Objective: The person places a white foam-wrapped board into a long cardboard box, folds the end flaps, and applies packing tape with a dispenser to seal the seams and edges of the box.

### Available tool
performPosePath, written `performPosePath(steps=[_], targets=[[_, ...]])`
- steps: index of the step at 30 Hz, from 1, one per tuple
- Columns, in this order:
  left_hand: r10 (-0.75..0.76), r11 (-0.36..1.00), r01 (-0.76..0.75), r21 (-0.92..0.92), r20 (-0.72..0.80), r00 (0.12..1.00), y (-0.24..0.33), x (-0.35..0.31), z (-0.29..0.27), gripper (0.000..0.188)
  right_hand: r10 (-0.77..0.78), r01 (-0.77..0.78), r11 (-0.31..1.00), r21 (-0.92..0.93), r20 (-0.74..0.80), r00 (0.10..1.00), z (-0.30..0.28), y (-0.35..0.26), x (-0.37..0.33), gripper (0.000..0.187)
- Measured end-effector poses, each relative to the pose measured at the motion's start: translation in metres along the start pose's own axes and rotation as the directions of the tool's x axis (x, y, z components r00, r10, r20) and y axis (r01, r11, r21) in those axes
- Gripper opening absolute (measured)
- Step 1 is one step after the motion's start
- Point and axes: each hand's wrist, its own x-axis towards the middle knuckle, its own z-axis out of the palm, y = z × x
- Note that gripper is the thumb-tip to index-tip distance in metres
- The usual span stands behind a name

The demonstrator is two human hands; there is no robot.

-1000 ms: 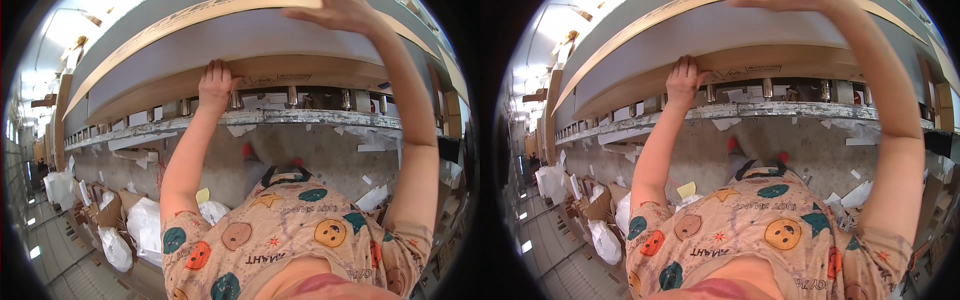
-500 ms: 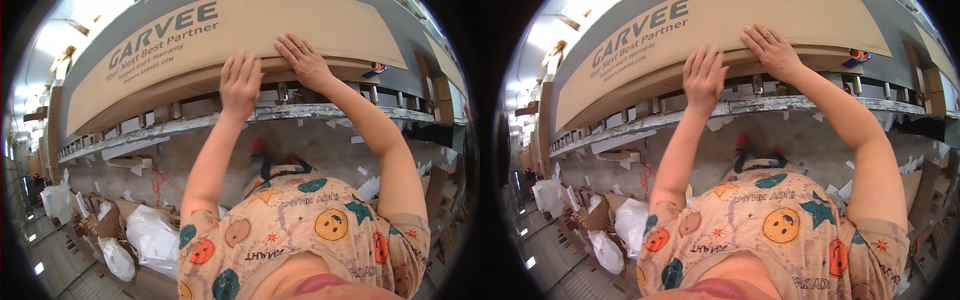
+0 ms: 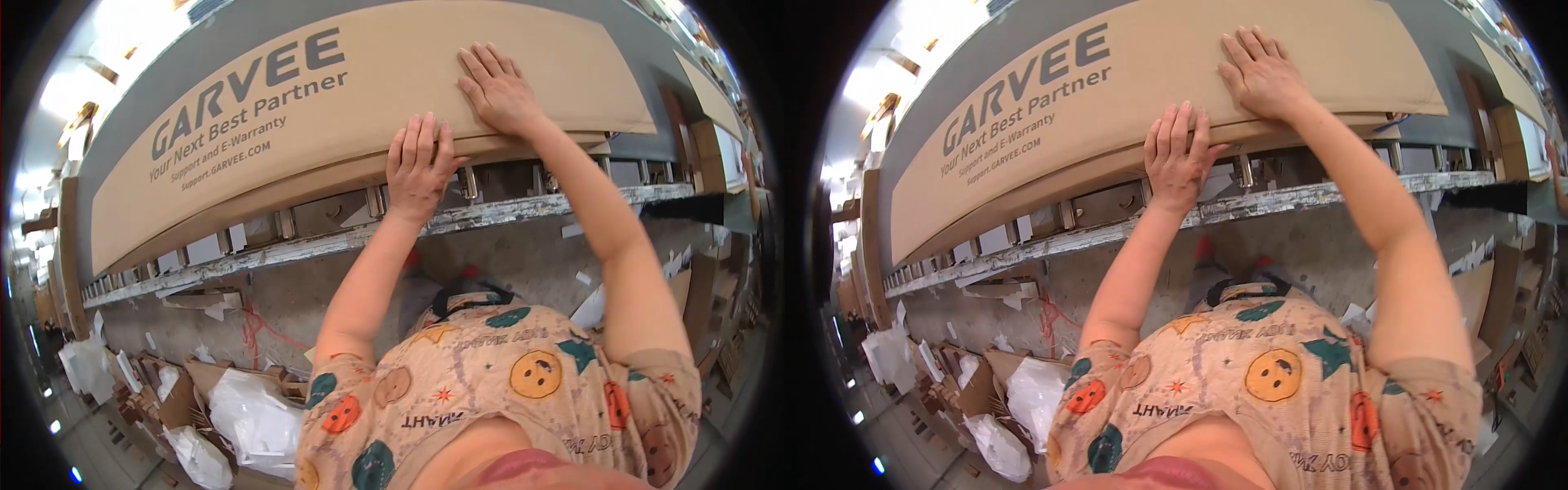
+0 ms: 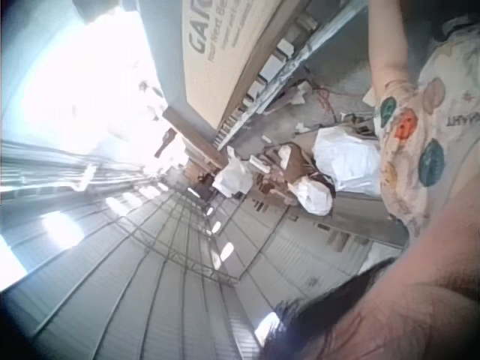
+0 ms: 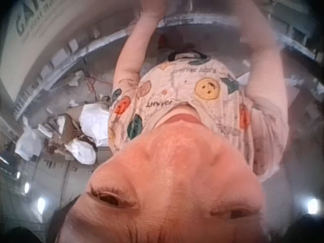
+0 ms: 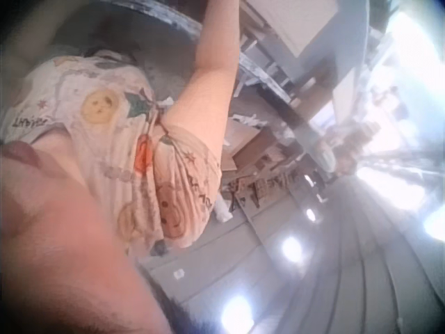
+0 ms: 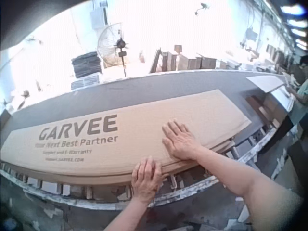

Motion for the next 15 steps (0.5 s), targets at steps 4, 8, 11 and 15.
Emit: performPosePath(steps=[4,8,11,15], targets=[[-0.120,0.992,0.124,0.015,-0.158,0.980,0.004,0.001,0.005,0.035,-0.047,0.047,0.999,-0.001,-0.033,0.998,0.013,-0.003,0.056,0.054],[-0.266,0.960,0.277,-0.028,-0.396,0.879,0.010,0.017,0.019,0.030,0.071,-0.081,0.980,0.180,0.064,0.995,0.025,0.000,0.129,0.066],[-0.285,0.943,0.333,-0.029,-0.589,0.756,0.006,0.025,0.028,0.041,0.083,-0.097,0.974,0.205,0.077,0.994,0.026,-0.005,0.160,0.059],[-0.236,0.939,0.338,0.065,-0.592,0.770,-0.005,0.014,0.035,0.041,0.015,-0.045,0.982,0.182,0.158,0.987,0.032,-0.005,0.166,0.058]])
